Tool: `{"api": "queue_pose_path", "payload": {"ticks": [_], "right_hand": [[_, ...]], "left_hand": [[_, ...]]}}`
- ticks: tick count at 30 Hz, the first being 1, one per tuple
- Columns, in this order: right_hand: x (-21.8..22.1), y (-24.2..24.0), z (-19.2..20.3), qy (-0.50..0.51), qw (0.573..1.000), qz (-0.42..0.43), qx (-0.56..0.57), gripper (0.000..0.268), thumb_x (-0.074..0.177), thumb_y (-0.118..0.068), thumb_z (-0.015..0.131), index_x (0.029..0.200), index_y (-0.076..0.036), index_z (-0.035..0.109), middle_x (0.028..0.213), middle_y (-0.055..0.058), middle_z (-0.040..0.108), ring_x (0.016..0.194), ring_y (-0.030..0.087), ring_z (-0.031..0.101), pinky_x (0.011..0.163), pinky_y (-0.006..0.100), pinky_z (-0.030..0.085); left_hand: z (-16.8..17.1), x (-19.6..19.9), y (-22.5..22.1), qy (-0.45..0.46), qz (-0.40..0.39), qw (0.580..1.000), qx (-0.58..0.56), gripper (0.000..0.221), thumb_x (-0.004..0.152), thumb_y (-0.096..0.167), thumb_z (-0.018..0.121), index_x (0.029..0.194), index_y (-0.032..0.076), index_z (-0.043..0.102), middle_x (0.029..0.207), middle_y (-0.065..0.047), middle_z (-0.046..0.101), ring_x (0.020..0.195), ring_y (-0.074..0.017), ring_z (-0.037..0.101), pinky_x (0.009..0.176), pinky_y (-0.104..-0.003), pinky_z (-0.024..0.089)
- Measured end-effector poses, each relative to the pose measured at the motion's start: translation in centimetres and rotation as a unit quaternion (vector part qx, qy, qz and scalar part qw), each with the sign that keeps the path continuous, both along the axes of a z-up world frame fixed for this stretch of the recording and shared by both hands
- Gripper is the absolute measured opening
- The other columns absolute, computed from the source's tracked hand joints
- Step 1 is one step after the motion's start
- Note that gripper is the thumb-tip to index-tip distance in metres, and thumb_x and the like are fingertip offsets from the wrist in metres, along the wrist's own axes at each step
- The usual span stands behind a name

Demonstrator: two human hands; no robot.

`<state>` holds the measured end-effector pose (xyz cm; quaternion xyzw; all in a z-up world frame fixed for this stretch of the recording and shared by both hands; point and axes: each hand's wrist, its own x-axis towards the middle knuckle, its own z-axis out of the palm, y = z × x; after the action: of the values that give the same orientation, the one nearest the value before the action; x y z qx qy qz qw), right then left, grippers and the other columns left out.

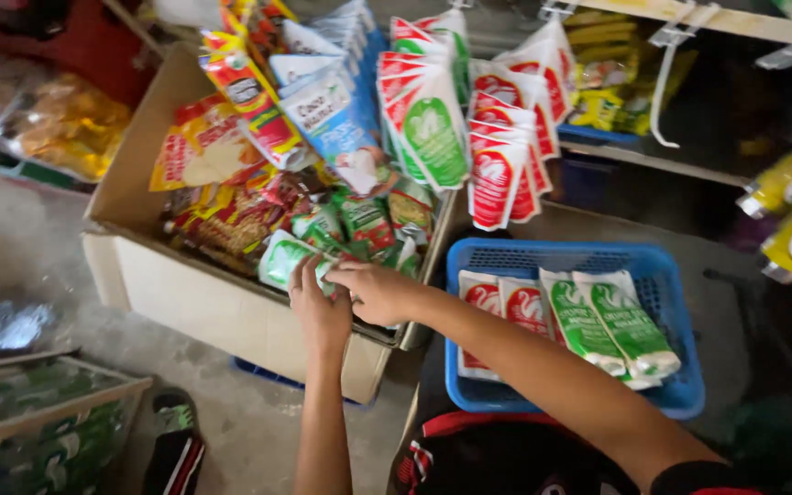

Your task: The person organizes various packaged snacks from a cardboard box into a blue plastic basket. They pick up items like green and red sachets and yellow packets, arranging them neatly in the basket.

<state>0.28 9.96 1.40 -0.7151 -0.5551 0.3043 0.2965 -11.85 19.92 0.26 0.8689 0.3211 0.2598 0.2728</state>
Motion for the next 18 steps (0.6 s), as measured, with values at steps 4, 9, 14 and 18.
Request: {"api": "queue_pose_path", "payload": {"ticks": [4, 9, 14, 18], "right_hand": [[1.8, -8.2, 8.4, 0.070, 0.988, -0.065, 0.123, 0.056, 0.078, -0.004, 0.069, 0.133, -0.004, 0.060, 0.134, 0.017, 0.062, 0.127, 0.033, 0.060, 0.105, 0.041, 0.050], [4.2, -18.2, 11.4, 0.230, 0.938, -0.219, 0.138, 0.043, 0.089, -0.005, 0.067, 0.132, -0.005, 0.062, 0.121, 0.014, 0.071, 0.114, 0.026, 0.069, 0.101, 0.035, 0.054], [5.4, -27.4, 8.3, 0.136, 0.923, -0.353, 0.070, 0.038, 0.087, -0.007, 0.068, 0.125, -0.004, 0.065, 0.114, 0.016, 0.074, 0.109, 0.029, 0.073, 0.096, 0.037, 0.057], [4.2, -32.4, 5.7, -0.147, 0.890, -0.430, -0.042, 0.048, 0.080, -0.016, 0.078, 0.122, 0.000, 0.061, 0.116, 0.027, 0.066, 0.104, 0.047, 0.063, 0.086, 0.051, 0.051]], "left_hand": [[6.5, 3.1, -4.8, -0.076, -0.076, 0.987, -0.119, 0.039, 0.088, 0.003, 0.067, 0.126, 0.004, 0.062, 0.122, -0.018, 0.067, 0.114, -0.0360, 0.065, 0.096, -0.046, 0.053], [9.9, 7.1, -12.9, -0.060, -0.265, 0.945, -0.182, 0.035, 0.080, 0.004, 0.074, 0.114, 0.003, 0.065, 0.097, -0.017, 0.073, 0.089, -0.0344, 0.073, 0.077, -0.044, 0.057], [8.5, 10.6, -21.4, 0.063, -0.367, 0.905, -0.203, 0.040, 0.082, 0.013, 0.073, 0.119, 0.004, 0.062, 0.102, -0.024, 0.073, 0.098, -0.0412, 0.070, 0.083, -0.050, 0.056], [3.8, 11.3, -27.0, 0.179, -0.472, 0.852, -0.138, 0.047, 0.080, 0.027, 0.075, 0.119, 0.003, 0.061, 0.120, -0.030, 0.063, 0.105, -0.0465, 0.066, 0.088, -0.055, 0.054]]}}
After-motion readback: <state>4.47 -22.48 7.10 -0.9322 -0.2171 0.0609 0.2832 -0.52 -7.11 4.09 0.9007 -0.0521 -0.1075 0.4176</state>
